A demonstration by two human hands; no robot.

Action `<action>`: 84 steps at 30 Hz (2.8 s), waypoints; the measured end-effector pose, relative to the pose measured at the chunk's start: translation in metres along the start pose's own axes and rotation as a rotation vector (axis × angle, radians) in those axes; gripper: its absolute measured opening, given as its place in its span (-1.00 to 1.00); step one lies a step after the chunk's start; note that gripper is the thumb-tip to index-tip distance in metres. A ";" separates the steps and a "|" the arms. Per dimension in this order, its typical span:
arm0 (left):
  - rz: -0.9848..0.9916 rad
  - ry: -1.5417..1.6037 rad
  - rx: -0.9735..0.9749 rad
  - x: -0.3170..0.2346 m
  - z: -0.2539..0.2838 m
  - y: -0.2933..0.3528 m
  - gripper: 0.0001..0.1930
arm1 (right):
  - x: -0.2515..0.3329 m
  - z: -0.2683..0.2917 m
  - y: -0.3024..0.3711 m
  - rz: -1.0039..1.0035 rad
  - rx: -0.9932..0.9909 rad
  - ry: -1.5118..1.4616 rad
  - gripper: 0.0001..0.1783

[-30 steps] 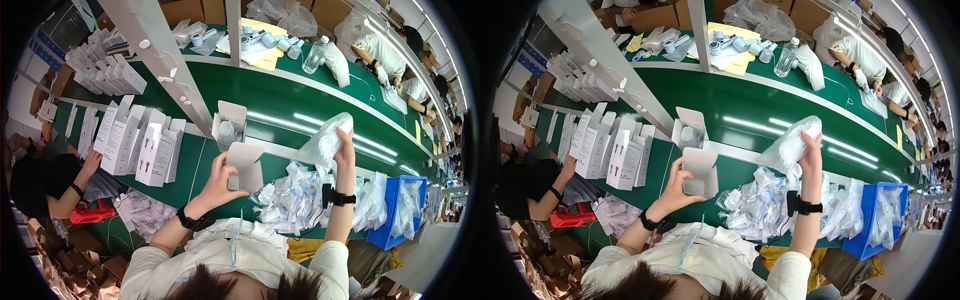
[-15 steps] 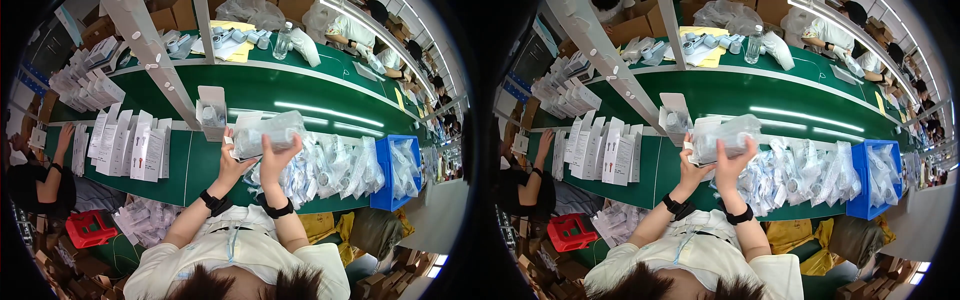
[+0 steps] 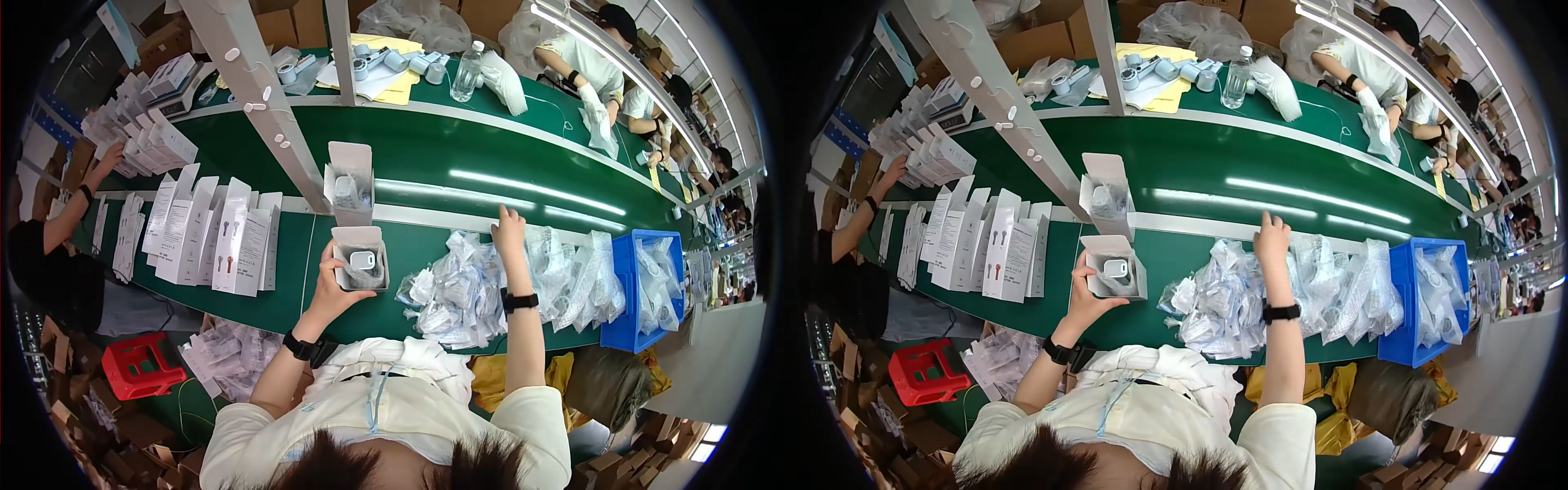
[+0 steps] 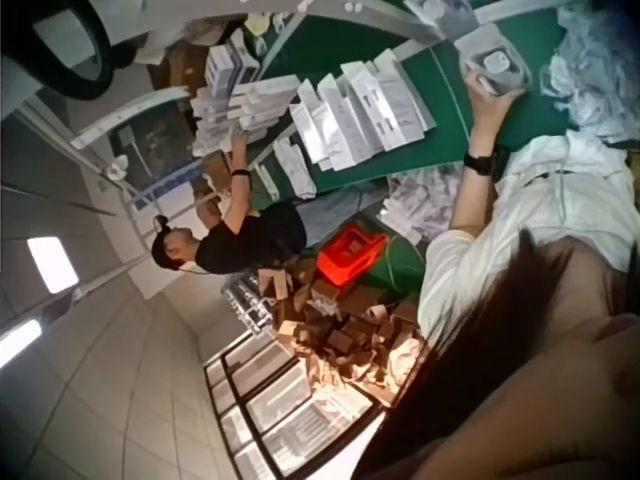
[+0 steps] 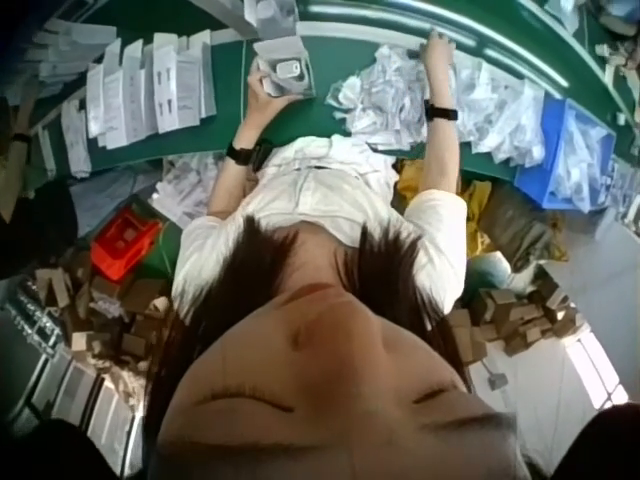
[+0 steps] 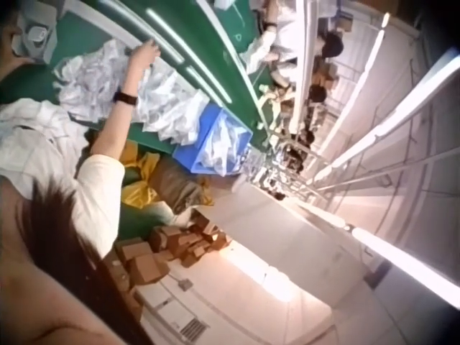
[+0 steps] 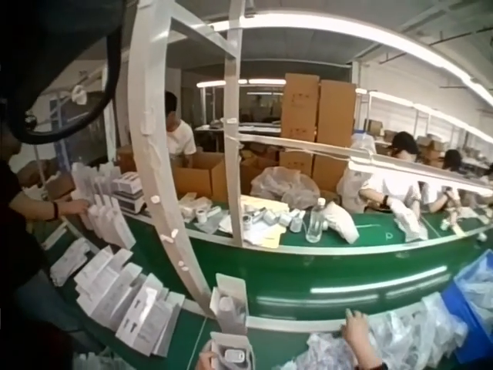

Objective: The person packages electronic devices by hand, placing each device into a cardboard box along with a manual and a plastic-wrapped accessory. They repeat this process, folding the box flaps closed and setting the completed packages into a row on the assembly line.

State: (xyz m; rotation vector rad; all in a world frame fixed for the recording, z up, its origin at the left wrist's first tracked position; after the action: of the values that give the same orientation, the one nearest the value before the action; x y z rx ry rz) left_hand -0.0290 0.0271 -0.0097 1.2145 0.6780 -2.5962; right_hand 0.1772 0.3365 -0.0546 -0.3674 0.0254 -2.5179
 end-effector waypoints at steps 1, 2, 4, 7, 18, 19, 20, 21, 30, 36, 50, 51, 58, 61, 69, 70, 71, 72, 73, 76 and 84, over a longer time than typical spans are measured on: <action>0.008 -0.004 -0.010 -0.001 0.002 -0.002 -0.19 | -0.027 -0.021 -0.011 -0.159 0.194 0.123 -0.46; -0.008 0.090 0.012 -0.002 0.006 -0.003 -0.19 | -0.041 -0.030 -0.017 -0.140 0.200 0.122 -0.46; -0.042 0.273 0.055 -0.007 0.014 -0.006 -0.20 | -0.060 -0.058 -0.020 -0.011 0.429 0.062 -0.37; 0.065 0.096 0.174 -0.028 0.026 -0.019 -0.34 | -0.075 -0.068 -0.020 -0.027 0.384 -0.081 -0.43; 0.274 0.041 0.039 -0.023 0.034 -0.034 -0.85 | 0.045 0.089 0.013 0.159 -0.171 -0.837 -0.78; 0.349 0.036 0.053 -0.023 0.034 -0.037 -0.85 | 0.074 0.108 0.029 0.226 -0.163 -0.972 -0.77; 0.425 0.027 0.066 -0.022 0.035 -0.038 -0.85 | 0.105 0.116 0.045 0.400 -0.146 -0.950 -0.77; 0.425 0.027 0.065 -0.021 0.035 -0.039 -0.85 | 0.135 0.122 0.064 0.574 -0.127 -0.925 -0.76; 0.331 0.096 -0.046 -0.015 0.033 -0.038 -0.86 | 0.255 0.073 0.132 1.067 0.099 -0.301 -0.83; 0.313 0.053 -0.094 -0.013 0.040 -0.028 -0.87 | 0.249 0.080 0.114 0.991 0.162 -0.516 -0.85; 0.326 0.051 -0.076 -0.014 0.047 -0.025 -0.87 | 0.263 0.085 0.110 0.996 -0.102 -0.586 -0.85; 0.302 0.044 -0.090 -0.015 0.047 -0.024 -0.88 | 0.261 0.079 0.112 0.996 -0.098 -0.586 -0.85; 0.300 0.066 -0.162 -0.007 0.056 -0.018 -0.88 | 0.265 0.070 0.123 1.136 0.046 -0.401 -0.81; 0.418 0.008 -0.226 0.006 0.090 -0.009 -0.88 | 0.242 0.097 0.111 0.963 -0.086 -0.524 -0.86; 0.295 -0.116 -0.280 0.075 0.153 -0.056 -0.72 | 0.213 0.076 0.099 0.700 -0.042 -0.737 -0.91; 0.265 -0.022 -0.302 0.086 0.155 -0.060 -0.62 | 0.218 0.073 0.101 0.721 -0.030 -0.724 -0.91; 0.233 0.072 -0.325 0.096 0.158 -0.059 -0.53 | 0.224 0.070 0.104 0.744 -0.020 -0.712 -0.92; 0.231 0.083 -0.311 0.093 0.160 -0.059 -0.53 | 0.224 0.066 0.107 0.748 -0.011 -0.689 -0.92; 0.195 -0.108 -0.301 0.085 0.170 -0.053 -0.42 | 0.222 0.063 0.108 0.732 -0.013 -0.680 -0.92; 0.290 -0.677 -0.207 0.065 0.185 -0.025 -0.26 | 0.213 0.048 0.109 0.668 0.042 -0.721 -0.93; 0.764 -0.742 -0.056 0.055 0.181 0.040 -0.14 | 0.221 0.047 0.105 0.691 0.075 -0.778 -0.92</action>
State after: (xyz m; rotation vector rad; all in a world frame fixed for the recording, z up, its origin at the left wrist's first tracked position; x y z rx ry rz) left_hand -0.1718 -0.0938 0.0367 0.2998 0.0883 -2.0806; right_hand 0.0731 0.1291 0.0364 -1.0713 -0.2095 -1.5737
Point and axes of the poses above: each hand's wrist, its own y-axis away from the middle knuckle, its own z-axis out of the back of the hand, x = y × z, the point moved 5 cm from there along -y, towards the middle knuckle, and after that the axes turned 7 degrees about x, right-handed, at the moved point
